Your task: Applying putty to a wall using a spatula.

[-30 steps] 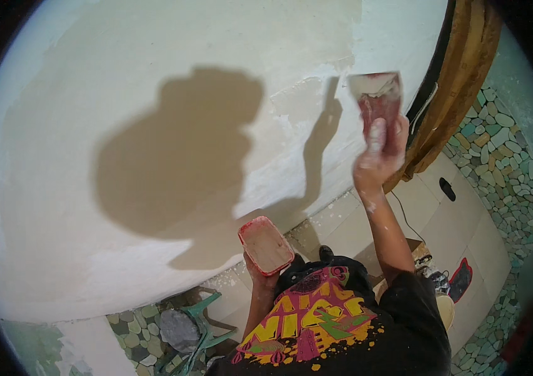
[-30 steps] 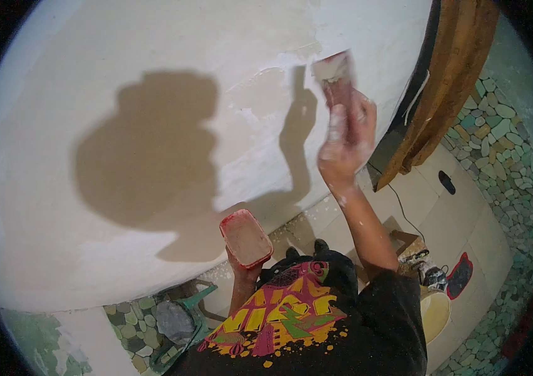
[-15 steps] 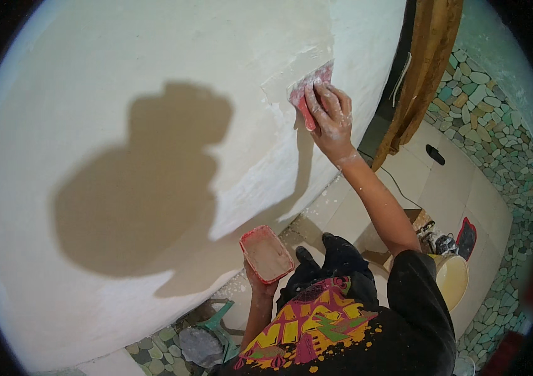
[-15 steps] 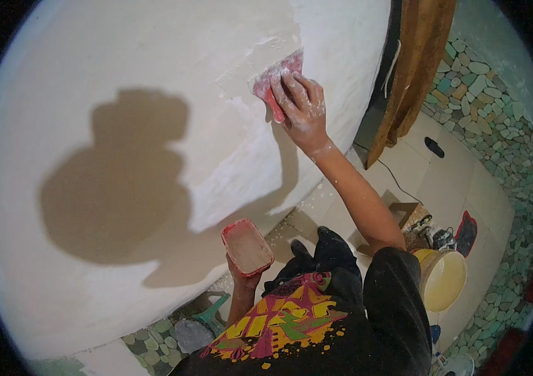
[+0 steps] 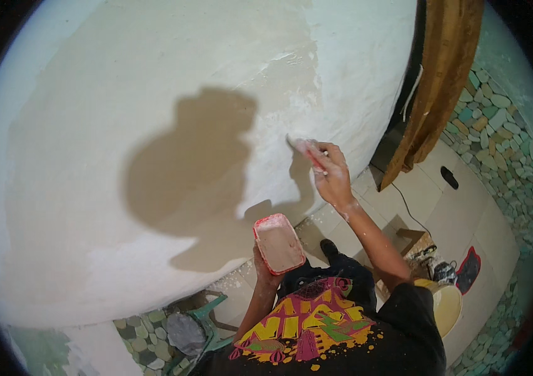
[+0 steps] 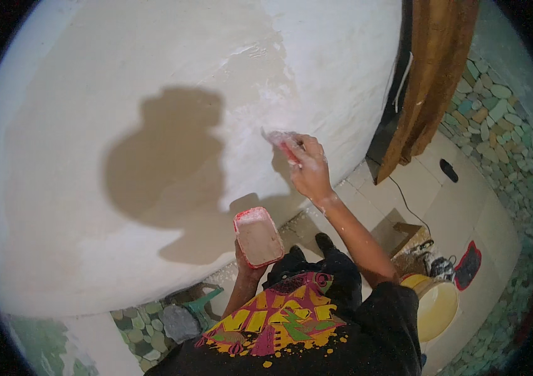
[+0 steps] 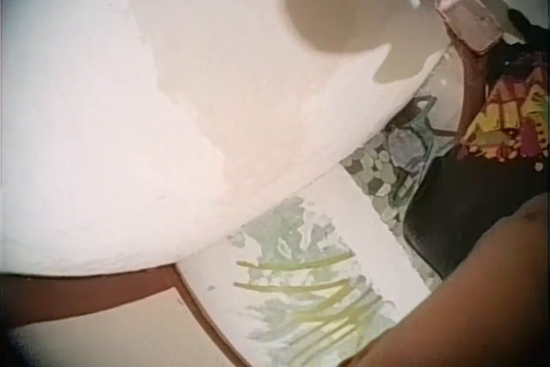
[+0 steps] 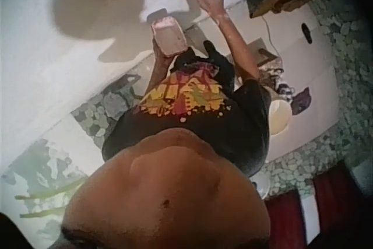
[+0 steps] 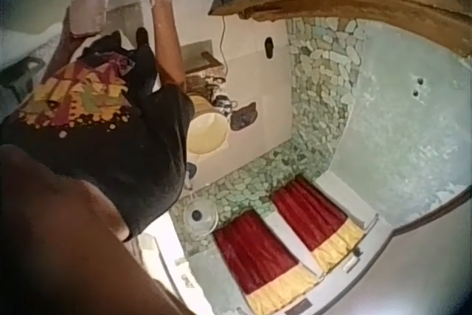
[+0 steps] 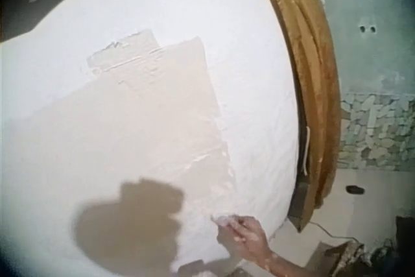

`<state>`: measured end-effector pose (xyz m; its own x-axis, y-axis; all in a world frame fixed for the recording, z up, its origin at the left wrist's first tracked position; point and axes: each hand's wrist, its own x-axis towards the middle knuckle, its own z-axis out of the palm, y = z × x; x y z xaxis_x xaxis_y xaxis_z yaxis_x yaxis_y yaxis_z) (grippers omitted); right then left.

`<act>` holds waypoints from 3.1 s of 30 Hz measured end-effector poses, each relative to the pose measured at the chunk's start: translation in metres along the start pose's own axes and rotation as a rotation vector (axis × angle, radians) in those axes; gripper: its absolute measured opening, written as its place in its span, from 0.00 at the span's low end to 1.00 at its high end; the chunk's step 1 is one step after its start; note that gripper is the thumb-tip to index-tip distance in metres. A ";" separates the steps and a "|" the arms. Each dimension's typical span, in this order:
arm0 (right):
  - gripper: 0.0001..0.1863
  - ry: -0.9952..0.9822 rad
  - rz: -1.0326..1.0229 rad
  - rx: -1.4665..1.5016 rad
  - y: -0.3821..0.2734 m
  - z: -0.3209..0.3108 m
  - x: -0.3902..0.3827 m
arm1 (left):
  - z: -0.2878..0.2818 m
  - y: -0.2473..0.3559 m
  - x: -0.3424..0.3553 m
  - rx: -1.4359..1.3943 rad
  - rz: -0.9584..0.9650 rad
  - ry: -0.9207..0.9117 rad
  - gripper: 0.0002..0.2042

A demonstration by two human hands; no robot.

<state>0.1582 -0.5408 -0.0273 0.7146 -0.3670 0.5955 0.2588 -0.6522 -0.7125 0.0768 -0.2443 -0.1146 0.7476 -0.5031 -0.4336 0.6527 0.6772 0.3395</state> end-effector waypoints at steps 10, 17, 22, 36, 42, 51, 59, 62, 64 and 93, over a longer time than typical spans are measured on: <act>0.15 0.123 0.246 0.398 -0.047 -0.066 0.128 | -0.003 -0.035 -0.008 -0.082 0.167 0.007 0.31; 0.16 0.205 0.096 0.467 -0.047 -0.065 0.140 | -0.015 -0.041 -0.024 -0.169 0.233 0.034 0.30; 0.17 0.261 -0.062 0.283 -0.075 -0.060 0.146 | -0.016 -0.037 -0.025 -0.185 0.258 0.073 0.31; 0.27 0.176 -0.156 0.420 -0.167 0.004 0.104 | -0.031 -0.005 -0.019 -0.150 0.216 0.033 0.31; 0.30 0.101 -0.286 0.192 -0.182 0.009 0.092 | 0.008 0.003 -0.011 -0.105 0.174 0.005 0.28; 0.28 0.186 -0.628 -0.284 -0.114 -0.065 0.147 | -0.003 -0.020 -0.011 -0.168 0.206 -0.011 0.30; 0.39 0.018 -0.646 -0.376 -0.046 -0.025 0.120 | -0.016 -0.033 -0.007 -0.164 0.177 0.093 0.31; 0.38 -0.097 -0.565 -0.351 -0.014 -0.024 0.076 | -0.014 -0.035 -0.001 -0.173 0.193 0.051 0.32; 0.37 -0.085 -0.493 -0.232 -0.013 -0.028 0.065 | -0.009 -0.034 0.001 -0.161 0.189 0.041 0.31; 0.35 0.059 -0.543 -0.051 -0.139 -0.045 0.119 | 0.007 -0.035 0.012 -0.144 0.146 -0.075 0.35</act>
<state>0.1782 -0.5234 0.1598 0.4492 -0.0043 0.8934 0.5475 -0.7889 -0.2791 0.0636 -0.2779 -0.1264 0.8435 -0.4290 -0.3231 0.5164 0.8130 0.2688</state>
